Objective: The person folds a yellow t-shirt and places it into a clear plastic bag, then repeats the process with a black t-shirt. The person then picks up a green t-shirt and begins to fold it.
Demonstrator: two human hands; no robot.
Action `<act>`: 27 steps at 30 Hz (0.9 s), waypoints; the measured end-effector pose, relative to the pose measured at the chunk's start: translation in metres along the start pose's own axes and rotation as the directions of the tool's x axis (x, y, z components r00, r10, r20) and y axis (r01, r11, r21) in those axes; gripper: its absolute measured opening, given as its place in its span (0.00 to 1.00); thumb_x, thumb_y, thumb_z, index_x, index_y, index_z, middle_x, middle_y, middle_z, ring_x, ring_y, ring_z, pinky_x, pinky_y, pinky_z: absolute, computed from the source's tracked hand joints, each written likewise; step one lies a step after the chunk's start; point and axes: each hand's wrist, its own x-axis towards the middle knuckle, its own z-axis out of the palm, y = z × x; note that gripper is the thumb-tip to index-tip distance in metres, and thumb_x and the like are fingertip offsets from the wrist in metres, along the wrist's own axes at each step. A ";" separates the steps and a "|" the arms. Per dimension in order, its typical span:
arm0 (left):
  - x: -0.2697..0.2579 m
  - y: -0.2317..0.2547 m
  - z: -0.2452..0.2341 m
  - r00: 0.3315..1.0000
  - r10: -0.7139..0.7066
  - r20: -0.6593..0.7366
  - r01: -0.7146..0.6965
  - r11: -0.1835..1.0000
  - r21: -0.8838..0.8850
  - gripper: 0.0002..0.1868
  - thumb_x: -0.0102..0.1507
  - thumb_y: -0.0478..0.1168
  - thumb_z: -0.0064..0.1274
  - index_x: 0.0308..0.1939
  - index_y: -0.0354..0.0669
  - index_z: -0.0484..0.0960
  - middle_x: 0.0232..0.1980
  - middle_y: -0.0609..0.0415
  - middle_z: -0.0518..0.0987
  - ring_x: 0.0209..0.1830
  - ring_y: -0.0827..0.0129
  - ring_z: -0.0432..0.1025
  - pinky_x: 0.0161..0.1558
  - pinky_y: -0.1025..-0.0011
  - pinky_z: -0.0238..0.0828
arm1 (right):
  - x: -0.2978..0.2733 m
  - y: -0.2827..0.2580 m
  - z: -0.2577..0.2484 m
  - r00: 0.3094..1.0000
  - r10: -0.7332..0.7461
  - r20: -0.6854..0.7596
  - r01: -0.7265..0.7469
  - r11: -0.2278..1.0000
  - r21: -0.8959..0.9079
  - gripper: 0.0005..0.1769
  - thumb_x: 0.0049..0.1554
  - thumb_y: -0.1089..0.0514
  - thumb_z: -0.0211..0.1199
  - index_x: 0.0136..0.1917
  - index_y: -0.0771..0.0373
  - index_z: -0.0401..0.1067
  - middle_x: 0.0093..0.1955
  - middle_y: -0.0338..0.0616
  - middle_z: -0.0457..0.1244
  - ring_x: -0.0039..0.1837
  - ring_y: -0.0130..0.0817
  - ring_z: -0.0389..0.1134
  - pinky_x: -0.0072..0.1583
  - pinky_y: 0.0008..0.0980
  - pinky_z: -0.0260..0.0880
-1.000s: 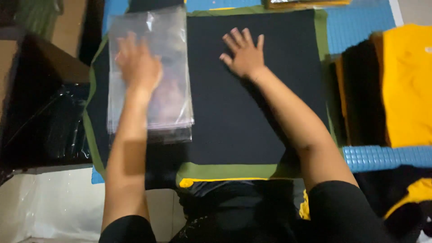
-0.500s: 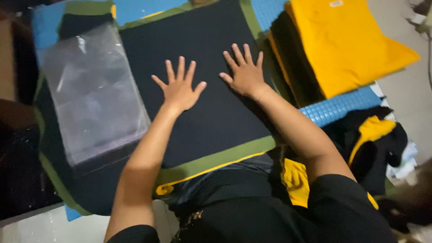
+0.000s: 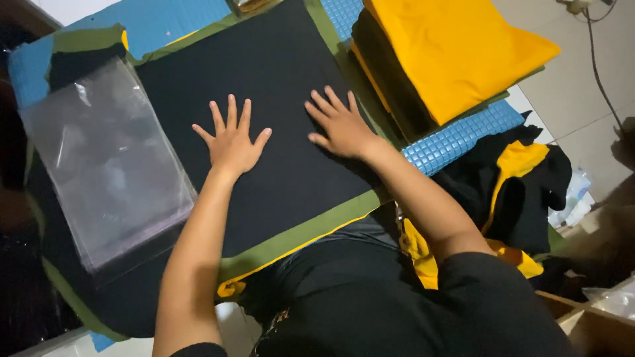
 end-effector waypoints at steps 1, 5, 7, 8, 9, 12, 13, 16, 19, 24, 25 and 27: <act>0.000 -0.002 0.001 1.000 0.006 0.001 -0.006 1.000 0.001 0.42 0.72 0.68 0.30 0.85 0.55 0.47 0.87 0.45 0.38 0.84 0.39 0.26 0.67 0.17 0.27 | -0.022 -0.004 -0.010 1.000 0.006 -0.001 -0.006 1.000 0.001 0.40 0.67 0.34 0.48 0.85 0.54 0.50 0.88 0.49 0.37 0.87 0.54 0.33 0.78 0.73 0.31; 0.000 -0.002 0.003 1.000 0.007 0.009 -0.007 1.000 0.020 0.41 0.72 0.67 0.30 0.84 0.55 0.47 0.87 0.45 0.38 0.85 0.39 0.26 0.67 0.16 0.26 | -0.117 -0.009 -0.065 0.997 -0.070 -0.039 0.079 0.934 0.349 0.29 0.63 0.48 0.61 0.73 0.62 0.66 0.67 0.58 0.59 0.68 0.58 0.59 0.66 0.64 0.57; 0.004 0.000 0.000 1.000 0.014 0.005 -0.015 1.000 0.023 0.41 0.72 0.67 0.31 0.84 0.55 0.47 0.87 0.45 0.38 0.85 0.39 0.26 0.67 0.16 0.25 | -0.155 0.011 -0.085 0.989 -0.059 -0.138 0.125 0.833 0.539 0.22 0.62 0.56 0.63 0.67 0.65 0.72 0.49 0.63 0.72 0.52 0.62 0.73 0.55 0.58 0.72; 0.003 0.000 0.000 1.000 0.010 0.005 -0.010 1.000 0.017 0.41 0.72 0.67 0.31 0.84 0.54 0.48 0.87 0.45 0.39 0.84 0.39 0.27 0.67 0.16 0.26 | -0.172 0.030 -0.086 0.936 0.014 -0.352 0.154 0.883 0.444 0.22 0.59 0.61 0.67 0.67 0.62 0.73 0.50 0.54 0.71 0.51 0.53 0.73 0.54 0.50 0.73; 0.003 0.000 0.000 1.000 0.005 0.004 -0.005 1.000 0.011 0.41 0.71 0.67 0.32 0.84 0.54 0.48 0.87 0.44 0.39 0.84 0.38 0.27 0.67 0.16 0.27 | -0.188 0.049 -0.087 0.831 0.063 -0.553 0.157 0.926 0.342 0.23 0.57 0.65 0.71 0.66 0.58 0.74 0.52 0.45 0.70 0.51 0.45 0.72 0.54 0.42 0.74; 0.001 0.010 -0.017 0.995 -0.052 0.085 0.053 0.999 -0.011 0.45 0.67 0.71 0.25 0.83 0.57 0.42 0.87 0.53 0.33 0.84 0.43 0.23 0.67 0.18 0.23 | -0.208 0.107 -0.090 0.727 0.010 -0.686 -0.231 0.945 -0.231 0.44 0.53 0.67 0.83 0.78 0.59 0.65 0.74 0.61 0.59 0.72 0.60 0.57 0.65 0.58 0.56; 0.001 0.011 -0.016 0.995 -0.051 0.084 0.052 0.999 -0.012 0.45 0.67 0.71 0.25 0.83 0.57 0.42 0.87 0.53 0.33 0.84 0.43 0.23 0.67 0.18 0.23 | -0.208 0.116 -0.094 0.727 0.009 -0.686 -0.232 0.944 -0.233 0.44 0.53 0.67 0.83 0.78 0.59 0.65 0.74 0.61 0.59 0.72 0.60 0.57 0.65 0.58 0.56; 0.001 0.011 -0.017 0.994 -0.057 0.089 0.057 0.998 0.010 0.45 0.67 0.71 0.23 0.84 0.56 0.41 0.86 0.51 0.32 0.84 0.43 0.22 0.68 0.19 0.23 | -0.201 0.149 -0.103 0.797 -0.022 -0.604 -0.129 0.970 -0.206 0.31 0.66 0.71 0.75 0.79 0.62 0.71 0.79 0.59 0.63 0.80 0.74 0.57 0.76 0.72 0.39; 0.002 0.009 -0.014 0.994 -0.062 0.091 0.061 0.998 0.015 0.45 0.67 0.72 0.23 0.83 0.57 0.40 0.86 0.52 0.32 0.84 0.44 0.22 0.69 0.19 0.23 | -0.192 0.175 -0.110 0.756 -0.145 -0.638 -0.047 0.961 -0.274 0.15 0.70 0.66 0.73 0.69 0.59 0.82 0.68 0.48 0.73 0.67 0.46 0.74 0.63 0.46 0.60; 0.000 0.010 -0.016 0.996 -0.054 0.069 0.056 0.998 -0.014 0.45 0.67 0.71 0.24 0.83 0.56 0.42 0.86 0.51 0.34 0.84 0.44 0.22 0.68 0.20 0.21 | -0.177 0.174 -0.129 0.826 -0.107 -0.554 0.029 0.989 -0.147 0.32 0.50 0.77 0.75 0.68 0.67 0.77 0.67 0.52 0.70 0.69 0.55 0.68 0.68 0.49 0.58; 0.000 0.010 -0.015 0.996 -0.060 0.067 0.061 0.998 -0.015 0.45 0.67 0.71 0.24 0.83 0.56 0.42 0.86 0.51 0.34 0.84 0.44 0.22 0.68 0.20 0.21 | -0.176 0.171 -0.127 0.825 -0.112 -0.554 0.035 0.988 -0.148 0.32 0.50 0.77 0.75 0.68 0.67 0.77 0.67 0.52 0.70 0.69 0.55 0.68 0.68 0.49 0.58; -0.001 0.009 -0.015 0.998 -0.049 0.047 0.051 0.998 -0.048 0.45 0.67 0.71 0.27 0.83 0.56 0.45 0.86 0.50 0.36 0.84 0.43 0.24 0.68 0.19 0.21 | -0.173 0.164 -0.123 0.833 -0.129 -0.538 -0.054 0.949 -0.310 0.35 0.51 0.75 0.74 0.71 0.66 0.74 0.69 0.58 0.67 0.68 0.56 0.68 0.62 0.52 0.62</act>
